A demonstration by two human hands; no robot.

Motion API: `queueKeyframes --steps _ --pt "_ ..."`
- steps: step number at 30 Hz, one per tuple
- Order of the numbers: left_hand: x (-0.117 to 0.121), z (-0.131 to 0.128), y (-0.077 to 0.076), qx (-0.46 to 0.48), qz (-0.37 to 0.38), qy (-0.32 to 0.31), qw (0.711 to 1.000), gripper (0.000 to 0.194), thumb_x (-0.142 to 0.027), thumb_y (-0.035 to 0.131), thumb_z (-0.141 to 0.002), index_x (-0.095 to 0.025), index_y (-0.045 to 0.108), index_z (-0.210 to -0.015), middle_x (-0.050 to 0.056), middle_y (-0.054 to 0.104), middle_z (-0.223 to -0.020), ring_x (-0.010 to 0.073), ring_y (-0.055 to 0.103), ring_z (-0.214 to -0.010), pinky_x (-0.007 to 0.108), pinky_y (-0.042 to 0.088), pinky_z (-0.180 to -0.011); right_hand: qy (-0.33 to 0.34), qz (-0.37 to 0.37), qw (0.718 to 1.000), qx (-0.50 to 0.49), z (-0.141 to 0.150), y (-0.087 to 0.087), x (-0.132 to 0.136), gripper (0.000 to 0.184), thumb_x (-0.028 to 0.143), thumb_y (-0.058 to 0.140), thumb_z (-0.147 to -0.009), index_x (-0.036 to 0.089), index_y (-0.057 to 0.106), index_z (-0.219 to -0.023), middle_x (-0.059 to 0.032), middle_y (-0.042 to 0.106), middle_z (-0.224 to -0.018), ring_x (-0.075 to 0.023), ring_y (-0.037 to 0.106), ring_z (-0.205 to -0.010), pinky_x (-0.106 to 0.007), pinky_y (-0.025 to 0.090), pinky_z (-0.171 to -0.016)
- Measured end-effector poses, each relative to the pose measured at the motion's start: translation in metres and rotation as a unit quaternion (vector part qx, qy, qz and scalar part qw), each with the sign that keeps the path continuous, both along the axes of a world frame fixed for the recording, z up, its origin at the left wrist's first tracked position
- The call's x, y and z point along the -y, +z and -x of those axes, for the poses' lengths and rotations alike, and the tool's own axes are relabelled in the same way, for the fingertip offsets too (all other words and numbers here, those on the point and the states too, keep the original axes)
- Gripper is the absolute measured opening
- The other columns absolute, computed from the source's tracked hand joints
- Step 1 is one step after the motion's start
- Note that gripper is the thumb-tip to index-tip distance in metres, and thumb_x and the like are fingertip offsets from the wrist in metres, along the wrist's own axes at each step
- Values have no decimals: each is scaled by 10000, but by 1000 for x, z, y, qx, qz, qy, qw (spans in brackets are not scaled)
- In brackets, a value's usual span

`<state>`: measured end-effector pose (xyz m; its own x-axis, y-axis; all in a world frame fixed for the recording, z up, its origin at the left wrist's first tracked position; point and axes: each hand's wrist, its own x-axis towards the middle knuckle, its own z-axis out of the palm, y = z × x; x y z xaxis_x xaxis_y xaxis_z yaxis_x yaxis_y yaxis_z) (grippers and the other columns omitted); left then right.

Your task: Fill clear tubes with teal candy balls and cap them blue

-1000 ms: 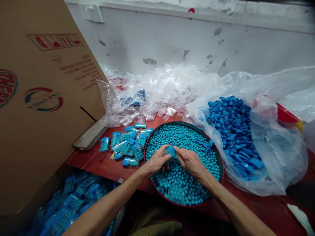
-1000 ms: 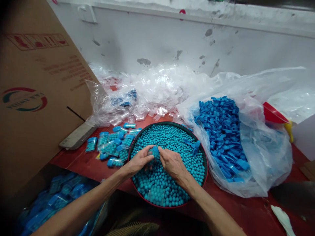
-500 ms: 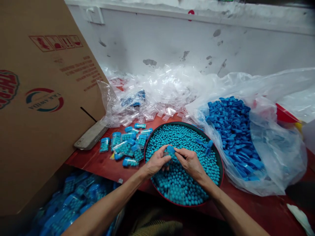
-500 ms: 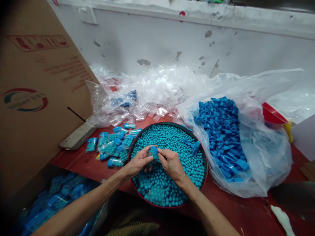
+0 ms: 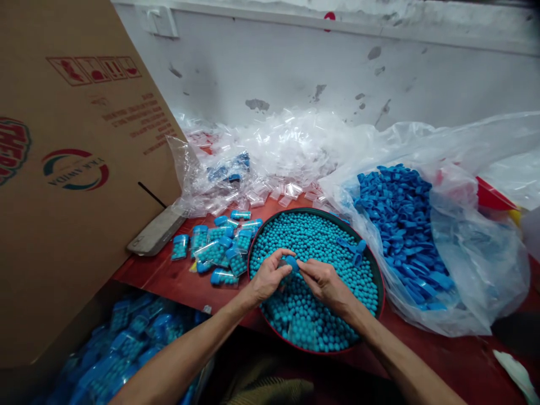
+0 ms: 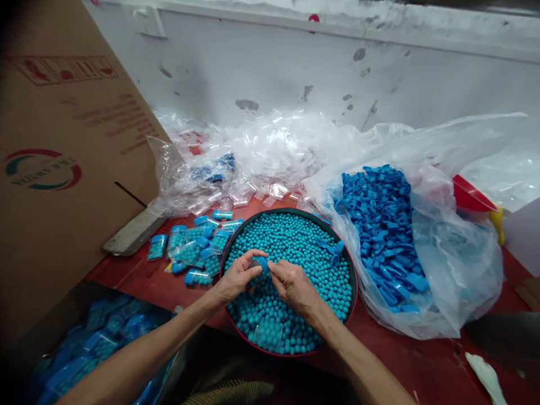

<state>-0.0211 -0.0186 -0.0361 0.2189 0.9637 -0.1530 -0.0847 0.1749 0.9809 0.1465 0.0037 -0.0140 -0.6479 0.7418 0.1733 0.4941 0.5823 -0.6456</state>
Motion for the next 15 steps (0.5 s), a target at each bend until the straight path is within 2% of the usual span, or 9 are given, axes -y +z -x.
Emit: queueKeyframes --steps 2,4,6,8,10,12,15 --pt "0 1 1 -5 3 5 1000 297 -294 500 -756 -191 424 -1023 -83 379 -540 30 386 -353 131 286 -323 12 7 1000 -27 -1 1 -1 237 215 387 -838 177 589 -958 -45 536 -768 -132 506 -693 -258 424 -657" --pt "-1 3 3 9 15 -11 1000 311 -308 472 -770 -201 387 -1050 -65 445 -590 47 447 -373 137 311 -328 21 82 992 -89 -4 3 -5 247 213 429 -813 193 565 -1018 -56 541 -885 -139 525 -764 -281 446 -696" --pt "-1 4 7 28 23 -40 999 314 -310 455 -778 -208 358 -1059 -45 497 -642 67 500 -403 143 330 -338 -8 205 963 -174 -7 7 -11 286 243 464 -788 198 537 -1062 -49 535 -925 -137 548 -737 -294 479 -651" --pt "-1 3 11 32 26 -63 997 316 -301 462 -774 -206 350 -1053 -38 513 -655 74 516 -413 140 326 -341 -74 304 917 -247 -8 9 -17 366 285 504 -756 184 498 -1107 -36 534 -890 -127 557 -643 -303 502 -571" --pt "-1 0 15 20 25 -67 997 328 -299 465 -773 -205 349 -1065 -45 498 -633 73 508 -403 141 319 -338 -135 332 890 -284 -7 9 -19 453 310 541 -723 169 463 -1147 -31 540 -865 -122 556 -586 -325 512 -548" --pt "0 -4 19 12 17 -52 998 389 -294 467 -774 -218 328 -1129 -52 476 -625 68 491 -401 152 332 -350 -156 295 904 -267 -3 9 -17 446 326 523 -739 165 468 -1151 -41 563 -875 -127 561 -582 -344 512 -578" --pt "1 -10 24 12 -10 -1 1000 478 -279 471 -776 -240 290 -1217 -55 442 -618 52 437 -409 166 339 -385 -93 171 965 -175 2 10 -6 424 336 476 -781 171 464 -1171 -79 566 -1007 -182 576 -789 -368 482 -727"
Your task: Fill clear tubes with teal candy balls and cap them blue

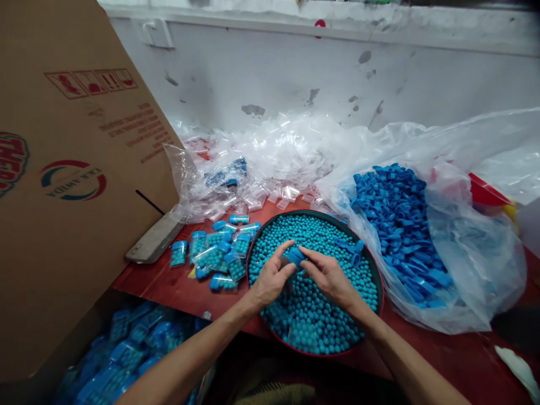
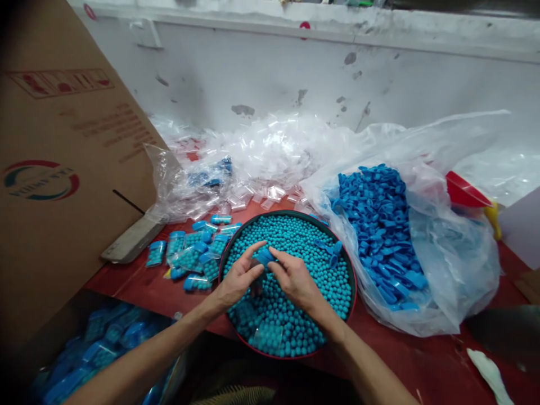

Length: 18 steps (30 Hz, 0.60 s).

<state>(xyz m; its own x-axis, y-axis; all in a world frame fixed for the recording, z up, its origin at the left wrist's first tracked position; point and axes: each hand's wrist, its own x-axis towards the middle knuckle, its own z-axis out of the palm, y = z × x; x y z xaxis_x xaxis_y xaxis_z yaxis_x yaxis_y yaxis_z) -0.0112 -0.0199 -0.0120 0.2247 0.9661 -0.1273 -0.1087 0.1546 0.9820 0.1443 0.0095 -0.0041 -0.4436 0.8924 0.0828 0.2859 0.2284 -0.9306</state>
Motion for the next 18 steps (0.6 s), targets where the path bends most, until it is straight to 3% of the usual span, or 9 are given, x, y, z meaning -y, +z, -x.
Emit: queueKeyframes --steps 3,5,9,13,16,18 --pt "1 -5 3 22 -5 34 999 442 -268 496 -763 -198 357 -1176 -46 436 -623 49 389 -454 169 316 -429 46 -113 988 95 4 2 12 691 377 597 -688 150 312 -1275 -133 451 -1193 -248 488 -1016 -389 435 -823" --pt "2 -8 3 48 -1 39 998 398 -264 515 -751 -174 392 -1119 -35 456 -660 54 389 -507 170 316 -470 41 -150 978 136 7 3 17 787 387 645 -634 148 264 -1281 -141 442 -1183 -251 505 -980 -384 452 -787" --pt "3 -11 2 70 -6 39 997 314 -260 534 -741 -173 430 -1023 -33 470 -692 64 406 -573 172 331 -542 2 -204 963 176 14 -1 19 619 333 589 -687 153 309 -1208 -103 520 -999 -202 565 -774 -334 485 -653" --pt "4 -10 2 79 22 64 995 280 -303 533 -736 -182 450 -975 -34 483 -695 67 426 -565 176 335 -535 16 -270 935 229 15 -2 19 693 355 578 -688 122 234 -1243 -140 496 -1004 -234 567 -767 -357 485 -608" --pt "3 -8 4 87 61 37 994 316 -333 521 -739 -193 441 -1011 -42 476 -651 64 420 -504 177 330 -487 51 -265 926 262 13 -2 21 731 382 571 -691 132 198 -1269 -127 498 -983 -218 570 -712 -348 482 -575" --pt "3 -8 5 84 60 32 994 331 -310 540 -724 -185 457 -1018 -40 478 -653 63 426 -513 177 345 -500 25 -264 926 269 14 -4 21 702 388 554 -694 128 224 -1258 -119 509 -958 -218 568 -712 -340 477 -566"
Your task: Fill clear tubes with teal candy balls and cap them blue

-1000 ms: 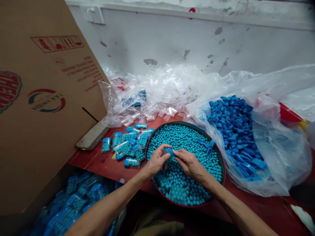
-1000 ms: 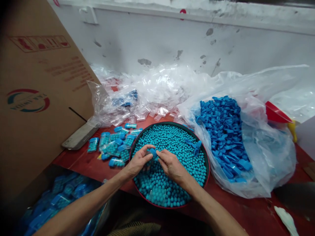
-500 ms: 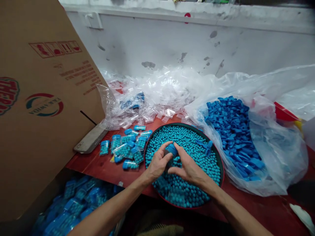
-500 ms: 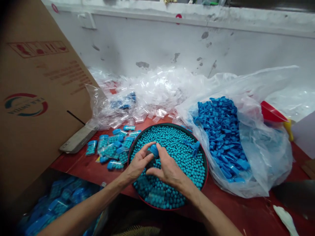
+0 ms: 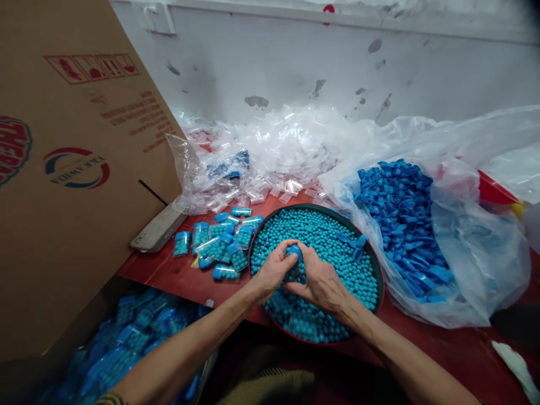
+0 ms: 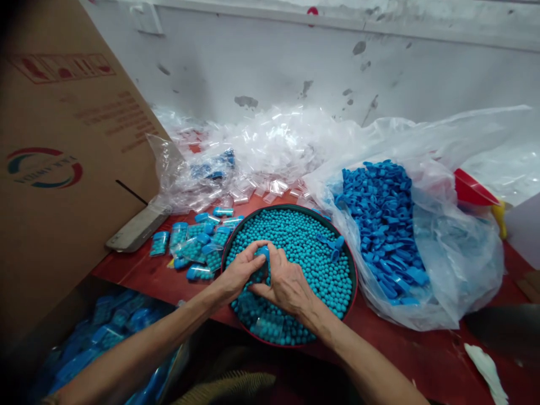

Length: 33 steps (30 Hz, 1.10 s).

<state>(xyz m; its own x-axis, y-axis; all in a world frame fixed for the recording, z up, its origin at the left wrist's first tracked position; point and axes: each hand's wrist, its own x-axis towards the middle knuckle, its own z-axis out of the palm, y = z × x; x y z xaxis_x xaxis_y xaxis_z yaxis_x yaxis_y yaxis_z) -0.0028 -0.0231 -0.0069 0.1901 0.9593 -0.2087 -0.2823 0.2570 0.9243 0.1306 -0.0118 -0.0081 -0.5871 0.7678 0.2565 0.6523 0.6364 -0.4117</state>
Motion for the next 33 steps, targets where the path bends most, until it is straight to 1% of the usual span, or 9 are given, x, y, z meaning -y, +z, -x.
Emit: queueKeyframes --steps 10,17,19,21,25,28,30,32,33 --pt "-3 -7 -8 -97 -26 114 988 217 -278 532 -706 -171 526 -895 -37 500 -656 64 426 -547 165 351 -523 -4 8 999 -40 12 -11 -11 630 327 575 -638 126 344 -1189 -118 511 -1006 -240 543 -866 -330 465 -654" --pt "-14 47 -1 -153 -47 106 981 323 -307 523 -704 -196 489 -1006 -30 517 -696 80 461 -543 199 395 -532 41 79 996 8 14 1 -7 802 464 535 -723 139 122 -1329 -143 482 -1099 -220 549 -834 -333 440 -668" --pt "-15 73 -1 -243 -83 170 952 353 -304 505 -714 -194 488 -1049 -20 525 -725 91 475 -572 214 406 -565 95 78 991 45 8 5 1 742 497 528 -722 167 215 -1308 -113 521 -1041 -218 535 -850 -335 420 -704" --pt "-17 96 -4 -382 -119 232 887 368 -291 479 -730 -182 495 -1081 -2 530 -760 108 482 -620 238 411 -620 158 66 980 97 4 7 10 621 501 543 -710 194 374 -1222 -86 557 -959 -226 522 -856 -339 398 -718" --pt "-24 123 -19 -566 -152 230 777 401 -267 429 -757 -159 477 -1139 56 549 -910 181 512 -812 323 398 -779 187 61 968 155 4 1 19 303 384 549 -745 192 544 -980 -68 585 -830 -206 527 -776 -309 379 -671" --pt "-27 122 -25 -631 -171 191 732 387 -246 403 -771 -141 485 -1134 97 531 -1011 230 484 -947 368 362 -855 158 86 972 148 4 -4 15 176 265 468 -806 182 543 -942 -56 598 -783 -174 542 -718 -266 378 -629" --pt "-25 112 -22 -653 -187 214 702 395 -239 400 -776 -122 475 -1146 126 492 -1098 265 425 -1049 402 316 -905 139 113 977 116 1 -7 7 211 258 443 -823 187 512 -1010 -46 606 -802 -161 551 -720 -248 383 -625" --pt "-18 95 -14 -636 -217 229 705 420 -245 409 -781 -115 443 -1179 135 452 -1170 273 370 -1118 410 274 -942 112 141 981 67 -5 -8 -3 268 282 438 -831 183 469 -1077 -39 608 -813 -153 555 -724 -243 390 -638" --pt "-15 84 -10 -608 -235 208 729 428 -255 414 -786 -125 429 -1194 126 452 -1181 259 382 -1114 390 282 -943 94 153 983 40 -8 -9 -8 285 292 439 -832 176 457 -1091 -34 606 -803 -148 553 -714 -241 393 -639"
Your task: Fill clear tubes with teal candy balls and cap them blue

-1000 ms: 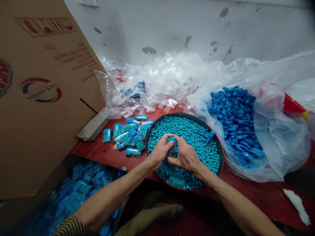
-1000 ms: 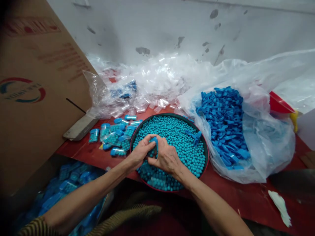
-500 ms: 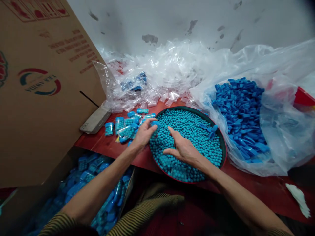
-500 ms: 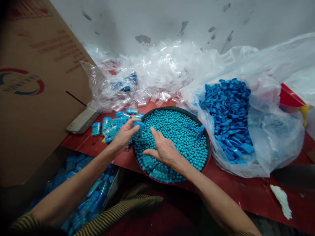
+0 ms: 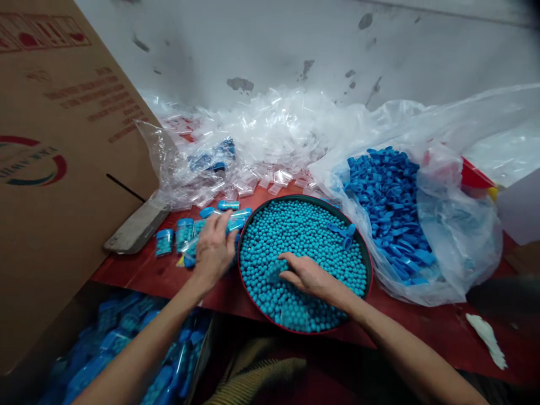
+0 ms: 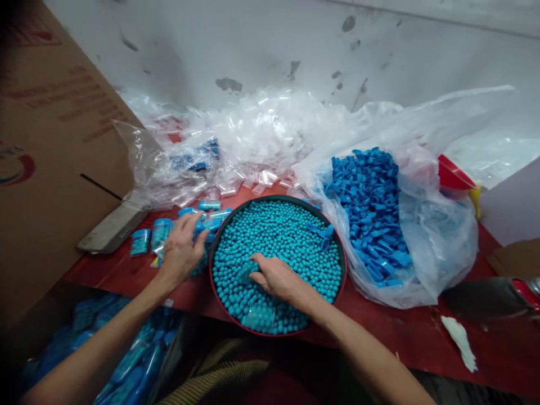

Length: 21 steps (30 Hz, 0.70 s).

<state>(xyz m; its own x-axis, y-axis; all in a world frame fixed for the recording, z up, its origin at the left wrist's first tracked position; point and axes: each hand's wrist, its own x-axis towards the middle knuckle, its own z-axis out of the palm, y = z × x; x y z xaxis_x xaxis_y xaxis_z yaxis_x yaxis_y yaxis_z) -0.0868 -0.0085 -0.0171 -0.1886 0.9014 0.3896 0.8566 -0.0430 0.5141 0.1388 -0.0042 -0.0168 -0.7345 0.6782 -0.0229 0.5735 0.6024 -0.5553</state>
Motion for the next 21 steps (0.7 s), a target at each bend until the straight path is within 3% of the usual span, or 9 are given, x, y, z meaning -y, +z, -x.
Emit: queueKeyframes --steps 3,6,11,13,14,17,19,21 --pt "7 -36 7 124 84 -174 973 415 -286 442 -788 -185 433 -1191 75 549 -1064 207 500 -977 320 368 -867 -50 32 997 -58 -7 -1 -14 263 301 451 -823 165 482 -1046 -2 579 -710 -128 530 -637 -230 393 -604" --pt "4 -66 3 236 155 -269 921 343 -300 485 -767 -207 515 -1097 46 588 -951 186 532 -881 293 397 -806 -76 49 990 -107 -12 1 -24 221 275 458 -812 161 523 -990 13 568 -689 -118 519 -626 -229 399 -611" --pt "-8 -89 -10 439 290 -281 803 337 -308 516 -736 -156 500 -1036 -23 502 -650 89 473 -527 194 408 -474 -29 103 991 -78 -35 11 -46 236 307 463 -806 176 572 -969 -7 615 -817 -136 559 -736 -244 421 -687" --pt "-8 -91 -13 483 326 -265 768 354 -303 535 -721 -151 484 -1036 -34 471 -629 73 465 -488 169 387 -422 -76 59 995 -23 -49 11 -61 257 313 493 -788 169 567 -987 -41 613 -885 -163 564 -806 -268 419 -728" --pt "-8 -91 -14 500 338 -256 755 360 -311 538 -720 -152 473 -1036 -32 474 -632 73 479 -482 162 382 -408 -134 11 991 15 -57 10 -69 285 305 519 -770 156 552 -1012 -71 601 -926 -185 560 -843 -289 415 -745" --pt "-7 -89 -18 548 359 -245 715 381 -355 523 -735 -169 428 -1054 -9 517 -680 95 547 -514 160 393 -404 -269 -103 949 130 -71 1 -88 299 235 557 -733 127 537 -1011 -143 562 -967 -235 559 -863 -333 414 -726" --pt "-8 -86 -20 579 351 -253 691 385 -351 532 -733 -179 416 -1058 0 530 -718 104 571 -551 167 410 -422 -275 -117 941 160 -72 -6 -93 206 199 521 -748 137 555 -942 -133 564 -940 -222 567 -841 -319 418 -706" --pt "-8 -85 -21 595 344 -264 677 382 -326 553 -722 -179 419 -1049 0 534 -723 102 573 -554 163 405 -422 -266 -114 951 110 -67 -11 -93 174 197 461 -781 152 548 -925 -99 577 -916 -190 570 -822 -292 425 -702"
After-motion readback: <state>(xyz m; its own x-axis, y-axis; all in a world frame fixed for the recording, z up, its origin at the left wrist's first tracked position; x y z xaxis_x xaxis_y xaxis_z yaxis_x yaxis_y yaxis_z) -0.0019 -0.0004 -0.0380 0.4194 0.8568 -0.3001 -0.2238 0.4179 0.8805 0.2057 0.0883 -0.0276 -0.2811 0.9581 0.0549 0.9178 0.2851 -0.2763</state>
